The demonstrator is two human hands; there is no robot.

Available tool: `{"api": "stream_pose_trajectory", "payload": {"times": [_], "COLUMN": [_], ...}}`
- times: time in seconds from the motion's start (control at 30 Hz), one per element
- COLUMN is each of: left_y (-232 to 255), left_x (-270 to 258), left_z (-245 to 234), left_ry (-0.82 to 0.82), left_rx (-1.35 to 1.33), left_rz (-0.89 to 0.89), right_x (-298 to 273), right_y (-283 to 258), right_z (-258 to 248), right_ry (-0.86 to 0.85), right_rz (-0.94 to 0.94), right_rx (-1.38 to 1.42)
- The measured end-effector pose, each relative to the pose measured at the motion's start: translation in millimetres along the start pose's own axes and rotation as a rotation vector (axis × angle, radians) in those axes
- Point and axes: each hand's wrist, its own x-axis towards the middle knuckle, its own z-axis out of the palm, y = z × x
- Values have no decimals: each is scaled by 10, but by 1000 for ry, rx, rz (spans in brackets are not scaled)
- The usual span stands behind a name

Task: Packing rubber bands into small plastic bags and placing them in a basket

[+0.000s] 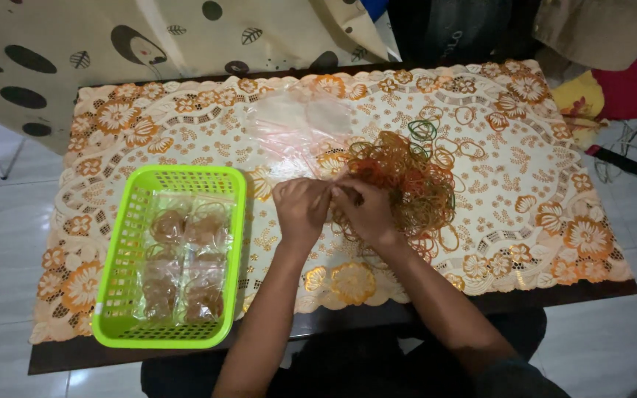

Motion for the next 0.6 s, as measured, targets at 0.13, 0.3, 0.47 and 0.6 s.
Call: {"api": "stream_pose_trajectory", "payload": {"times": [0.13, 0.3, 0.47, 0.6], "left_y": [49, 227, 314, 293], "left_x": [2, 169, 223, 208], "left_z": [-47, -179, -251, -235], "left_ry": [14, 33, 15, -4], "left_rx": [-55, -81, -79, -68], "left_rz": [24, 30, 36, 53], "right_x": [-8, -6, 0, 22], "right_y": [82, -2, -57, -94], "right_z": [26, 12, -12, -148], "right_ry": [35, 49, 87, 95], "right_rz": [27, 65, -40, -97], "right_rx": [-6, 115, 61, 9]}}
